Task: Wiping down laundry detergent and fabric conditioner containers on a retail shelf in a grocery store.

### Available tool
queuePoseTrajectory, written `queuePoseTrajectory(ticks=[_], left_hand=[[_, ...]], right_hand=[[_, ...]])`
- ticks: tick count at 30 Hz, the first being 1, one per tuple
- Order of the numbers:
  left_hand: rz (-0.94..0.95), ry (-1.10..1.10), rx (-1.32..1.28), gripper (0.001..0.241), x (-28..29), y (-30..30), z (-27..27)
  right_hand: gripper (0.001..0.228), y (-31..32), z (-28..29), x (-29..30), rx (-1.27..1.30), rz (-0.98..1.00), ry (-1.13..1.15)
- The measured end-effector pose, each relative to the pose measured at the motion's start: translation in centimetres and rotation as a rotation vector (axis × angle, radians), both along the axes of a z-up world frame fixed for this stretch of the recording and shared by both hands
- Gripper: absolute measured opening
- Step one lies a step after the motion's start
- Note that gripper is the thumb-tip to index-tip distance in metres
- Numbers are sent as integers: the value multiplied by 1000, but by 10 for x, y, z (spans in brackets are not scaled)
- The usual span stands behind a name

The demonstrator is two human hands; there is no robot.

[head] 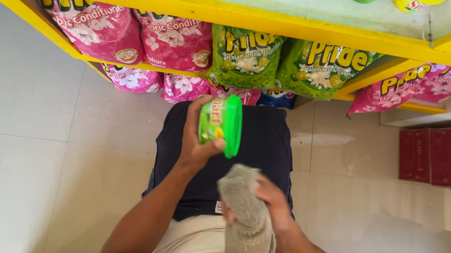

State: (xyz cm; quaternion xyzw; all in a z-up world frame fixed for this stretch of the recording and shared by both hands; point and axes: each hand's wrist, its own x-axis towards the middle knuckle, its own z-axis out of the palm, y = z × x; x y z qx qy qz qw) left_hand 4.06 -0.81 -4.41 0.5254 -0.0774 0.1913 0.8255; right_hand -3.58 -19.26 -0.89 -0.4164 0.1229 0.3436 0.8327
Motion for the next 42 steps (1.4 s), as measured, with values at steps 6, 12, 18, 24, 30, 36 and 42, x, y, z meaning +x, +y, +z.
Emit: queuePoseTrajectory(ticks=[6, 12, 18, 24, 30, 36, 42], left_hand=[[-121, 545, -815, 61, -6, 2, 15], [-146, 547, -763, 57, -7, -13, 31], [-107, 431, -546, 68, -11, -19, 40], [6, 320, -287, 81, -12, -13, 38], [16, 262, -39, 88, -20, -4, 24], [-181, 416, -129, 81, -31, 0, 20], [-305, 287, -129, 91, -27, 16, -64]], right_hand=[[31, -21, 29, 41, -767, -246, -1257], [30, -14, 22, 61, -893, -190, -1655], [22, -4, 32, 65, -946, -240, -1746], [20, 2, 37, 66, -944, -271, -1738], [23, 25, 62, 60, -968, -362, -1601], [23, 37, 120, 67, -1075, -263, -1424], [20, 32, 115, 91, -1274, -135, -1263]])
